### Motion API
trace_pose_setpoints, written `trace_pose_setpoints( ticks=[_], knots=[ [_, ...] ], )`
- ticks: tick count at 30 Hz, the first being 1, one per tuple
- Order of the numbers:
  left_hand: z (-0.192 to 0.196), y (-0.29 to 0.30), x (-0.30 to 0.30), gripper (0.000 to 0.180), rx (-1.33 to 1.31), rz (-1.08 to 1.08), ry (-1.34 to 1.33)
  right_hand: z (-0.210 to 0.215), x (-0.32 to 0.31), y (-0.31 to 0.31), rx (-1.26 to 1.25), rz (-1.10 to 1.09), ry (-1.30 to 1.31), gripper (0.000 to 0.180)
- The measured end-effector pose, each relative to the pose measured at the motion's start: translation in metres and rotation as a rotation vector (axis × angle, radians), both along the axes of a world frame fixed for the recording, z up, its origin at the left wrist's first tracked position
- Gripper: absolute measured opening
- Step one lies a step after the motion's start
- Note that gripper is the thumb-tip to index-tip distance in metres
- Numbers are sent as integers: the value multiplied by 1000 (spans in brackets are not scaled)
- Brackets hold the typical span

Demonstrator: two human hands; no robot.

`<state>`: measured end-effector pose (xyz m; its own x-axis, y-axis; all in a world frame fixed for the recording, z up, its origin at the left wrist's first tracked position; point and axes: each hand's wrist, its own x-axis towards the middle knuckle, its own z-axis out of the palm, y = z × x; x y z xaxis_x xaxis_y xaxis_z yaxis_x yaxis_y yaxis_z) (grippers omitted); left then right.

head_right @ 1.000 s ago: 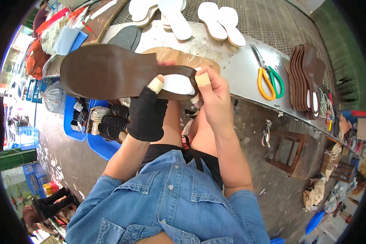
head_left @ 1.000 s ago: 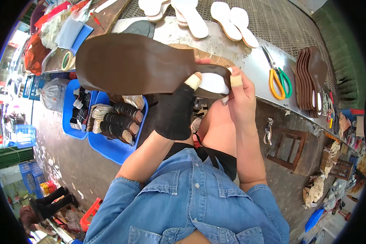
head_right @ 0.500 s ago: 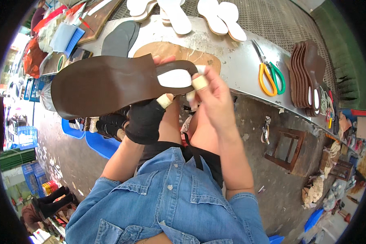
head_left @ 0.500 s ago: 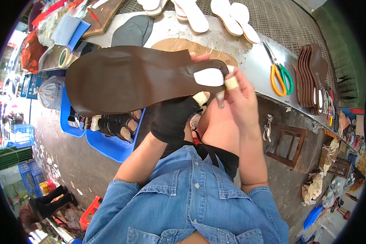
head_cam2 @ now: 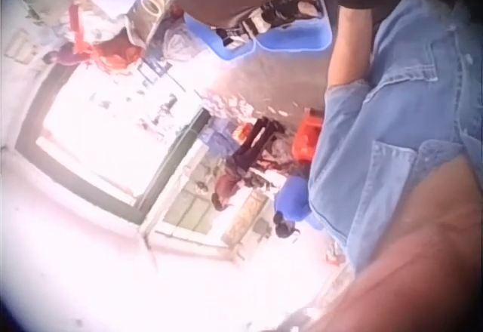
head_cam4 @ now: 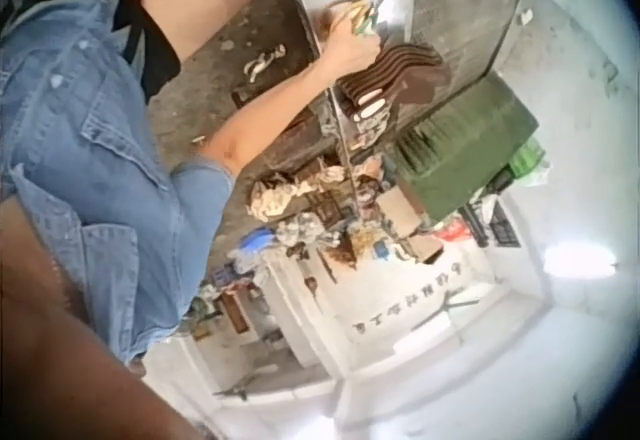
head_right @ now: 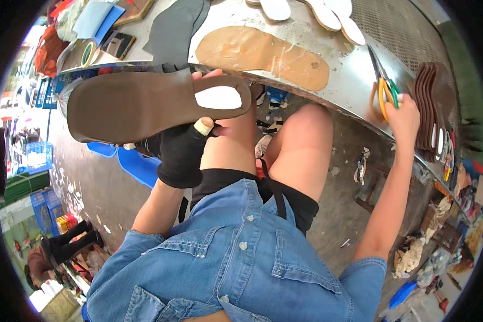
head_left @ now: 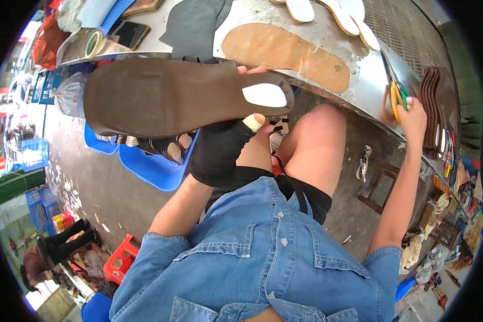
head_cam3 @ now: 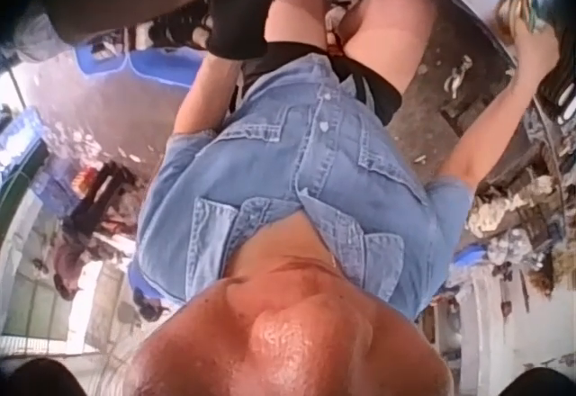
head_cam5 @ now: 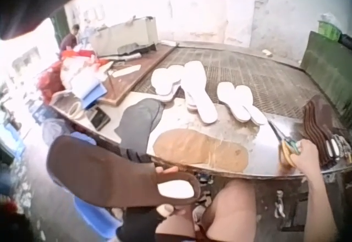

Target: Applying adhesive and assembling shoe sole components at a workbench.

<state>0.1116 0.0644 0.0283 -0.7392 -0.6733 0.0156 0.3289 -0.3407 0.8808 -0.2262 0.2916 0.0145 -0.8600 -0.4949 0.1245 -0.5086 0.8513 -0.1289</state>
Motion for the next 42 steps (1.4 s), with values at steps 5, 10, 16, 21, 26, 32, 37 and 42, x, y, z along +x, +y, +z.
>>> trace_pose_setpoints(
  ticks=[5,10,16,21,26,32,37,42],
  knots=[
    [-30,-15,22,67,-446,-5,-217,13,116,-2,-652,183,-752,33],
    [-44,-7,26,66,-377,-32,-286,5,208,-15,-362,438,-595,40],
    [-57,-2,29,67,-501,-56,-348,-14,211,-10,-334,474,-543,46],
    [-60,10,31,39,-397,97,-322,-18,215,-9,-233,469,-540,46],
    [-68,8,41,61,-494,-81,-429,-28,224,-4,-182,493,-591,46],
    [-69,-3,47,59,-277,-130,-431,-30,224,-4,-268,347,-775,48],
    [-51,0,45,60,-12,-144,-354,-32,225,-9,-281,488,-564,49],
    [-47,1,47,59,-23,-130,-369,-25,229,-9,-169,506,-591,47]
  ],
)
